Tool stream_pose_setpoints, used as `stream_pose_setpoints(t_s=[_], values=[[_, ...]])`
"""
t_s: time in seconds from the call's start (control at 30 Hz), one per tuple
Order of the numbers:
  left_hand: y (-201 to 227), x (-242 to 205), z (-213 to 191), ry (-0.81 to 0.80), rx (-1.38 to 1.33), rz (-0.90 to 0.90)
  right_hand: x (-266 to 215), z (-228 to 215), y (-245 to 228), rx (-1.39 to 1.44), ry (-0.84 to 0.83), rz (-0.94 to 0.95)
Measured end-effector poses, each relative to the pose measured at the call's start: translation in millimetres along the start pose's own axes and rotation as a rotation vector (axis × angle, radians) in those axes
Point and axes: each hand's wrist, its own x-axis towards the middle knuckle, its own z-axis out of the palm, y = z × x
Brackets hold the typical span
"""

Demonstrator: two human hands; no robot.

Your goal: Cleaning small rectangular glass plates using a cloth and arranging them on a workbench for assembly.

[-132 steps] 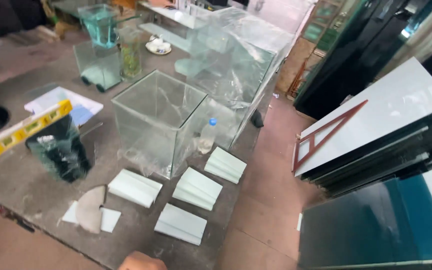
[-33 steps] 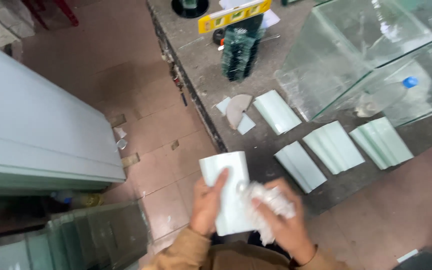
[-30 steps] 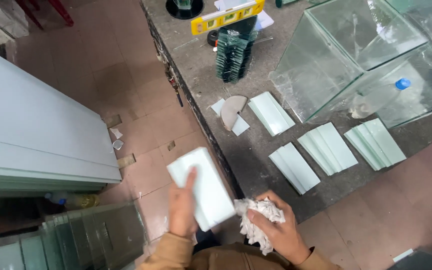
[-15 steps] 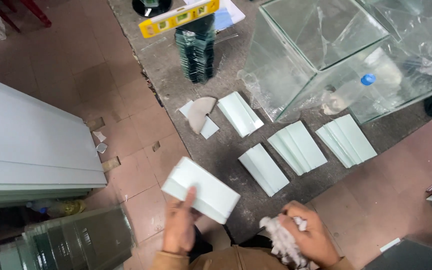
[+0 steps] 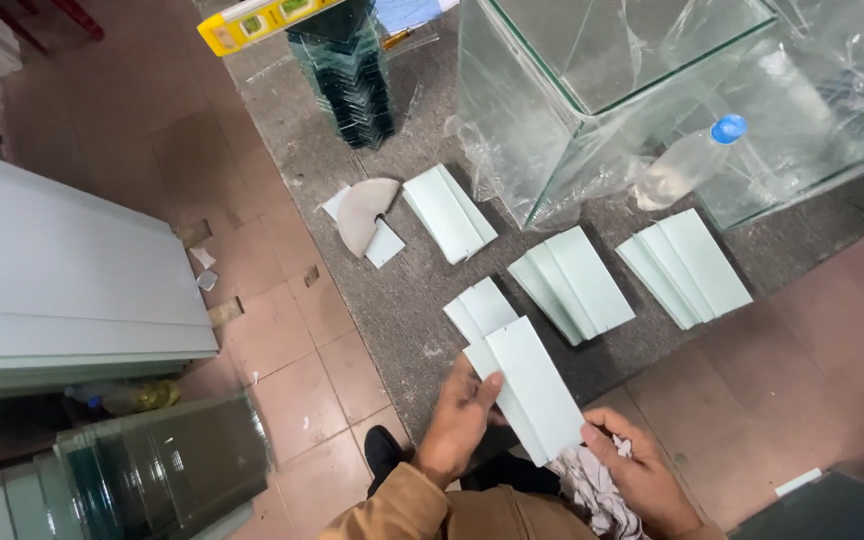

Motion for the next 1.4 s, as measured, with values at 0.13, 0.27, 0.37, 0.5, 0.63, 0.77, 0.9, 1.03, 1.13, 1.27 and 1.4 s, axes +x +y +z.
stream_pose_setpoints(t_s=[0.13,0.27,0.37,0.5,0.63,0.77,0.9,1.03,1.13,1.27,1.4], values=[[10.3,27.3,-4.9,0.181,-0.150,-0.030,24.5,-5.7,-3.1,-0.144,0.047,-0.043],[8.0,56.7,-16.5,0.270,0.197,-0.102,69.6,-3.6,10.6,-0.246,-0.033,-0.272],[-27.3,96.3,-35.1,0.305,0.133,0.109,92.6,-0.7,13.0,-0.203,-0.001,-0.193],[-29.2,109.4,-43.2,0.341,0.230,0.171,113.4,-7.6,22.5,-0.187,0.012,-0.122],[-6.6,108.4,-38.4,0.354,0.035,0.010,128.8,-9.5,27.6,-0.170,-0.001,-0.120],[-8.7,121.1,-38.6,0.377,0.039,0.037,122.8,-3.0,3.2,-0.150,-0.005,-0.077],[3.7,125.9,-37.2,0.345,0.184,0.006,120.0,3.9,-13.2,-0.150,0.012,-0.028],[9.6,131.4,-38.8,0.343,0.435,0.040,117.7,8.2,-24.8,-0.273,0.039,0.029],[17.8,127.2,-34.6,0.341,0.389,0.001,122.3,5.3,-18.8,-0.251,0.010,0.012],[23.7,128.3,-35.9,0.321,0.378,-0.008,136.2,-2.6,1.7,-0.212,0.006,-0.020],[1.9,154.4,-48.5,0.277,0.473,0.147,130.5,0.6,4.3,-0.238,0.093,-0.099]])
